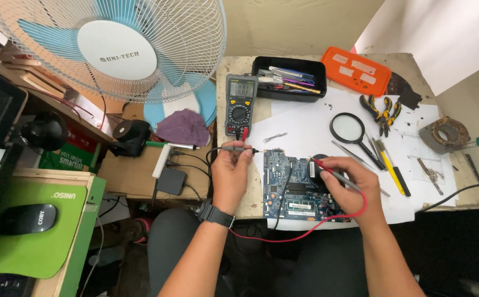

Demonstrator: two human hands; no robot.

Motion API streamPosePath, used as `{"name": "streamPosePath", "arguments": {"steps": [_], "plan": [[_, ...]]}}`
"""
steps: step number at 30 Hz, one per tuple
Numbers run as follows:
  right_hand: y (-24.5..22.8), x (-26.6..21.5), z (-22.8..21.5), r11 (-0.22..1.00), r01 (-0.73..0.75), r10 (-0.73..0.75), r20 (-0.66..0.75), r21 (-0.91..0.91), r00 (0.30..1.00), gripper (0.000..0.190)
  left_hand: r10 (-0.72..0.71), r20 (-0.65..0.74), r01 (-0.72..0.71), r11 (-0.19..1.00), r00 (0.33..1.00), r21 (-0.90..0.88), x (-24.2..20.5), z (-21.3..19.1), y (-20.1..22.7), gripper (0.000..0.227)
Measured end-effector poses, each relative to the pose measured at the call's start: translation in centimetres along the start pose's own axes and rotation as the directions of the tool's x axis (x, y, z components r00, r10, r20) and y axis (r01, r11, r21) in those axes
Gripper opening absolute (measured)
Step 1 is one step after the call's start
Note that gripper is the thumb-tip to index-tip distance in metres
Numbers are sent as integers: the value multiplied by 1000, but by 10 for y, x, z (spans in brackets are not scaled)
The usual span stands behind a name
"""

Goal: Testing electronic components on a laptop motherboard using digital multimeter probes to check for continuity or voltage.

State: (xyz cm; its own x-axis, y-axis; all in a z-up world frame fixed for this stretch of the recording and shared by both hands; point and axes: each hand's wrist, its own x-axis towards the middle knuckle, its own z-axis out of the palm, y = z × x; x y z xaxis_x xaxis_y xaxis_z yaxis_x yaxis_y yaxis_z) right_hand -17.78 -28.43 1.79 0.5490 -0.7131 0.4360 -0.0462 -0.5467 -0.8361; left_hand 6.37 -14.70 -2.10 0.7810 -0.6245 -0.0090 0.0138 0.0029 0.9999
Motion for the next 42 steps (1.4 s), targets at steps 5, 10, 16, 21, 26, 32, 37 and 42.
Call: {"name": "streamPosePath", "arguments": {"steps": [5,10,16,21,26,32,37,42], "plan": [[16,21,17,994,-109,109,65,-9,992,21,-15,2,15,1000,1000,3,-1,2,0,13],[17,37,27,975,-215,222,145,-62,964,21,31,9,-32,996,999,81,-2,2,2,14],[7,48,29,936,-351,347,245,-29,905,23,51,6,-51,992,999,118,0,4,-2,15],[5,53,27,922,-384,385,244,-55,890,25,67,3,-66,983,998,170,0,4,-4,15],[8,52,28,919,-391,392,236,-51,889,25,74,2,-73,980,997,183,-1,6,-4,16],[8,50,28,919,-393,391,236,-44,889,25,86,-8,-83,975,996,208,-3,8,1,16],[1,51,28,918,-393,392,238,-43,889,24,99,-7,-93,959,995,269,-6,9,3,14],[0,52,27,918,-393,393,242,-50,887,24,119,13,-117,945,993,306,-8,9,7,13]]}}
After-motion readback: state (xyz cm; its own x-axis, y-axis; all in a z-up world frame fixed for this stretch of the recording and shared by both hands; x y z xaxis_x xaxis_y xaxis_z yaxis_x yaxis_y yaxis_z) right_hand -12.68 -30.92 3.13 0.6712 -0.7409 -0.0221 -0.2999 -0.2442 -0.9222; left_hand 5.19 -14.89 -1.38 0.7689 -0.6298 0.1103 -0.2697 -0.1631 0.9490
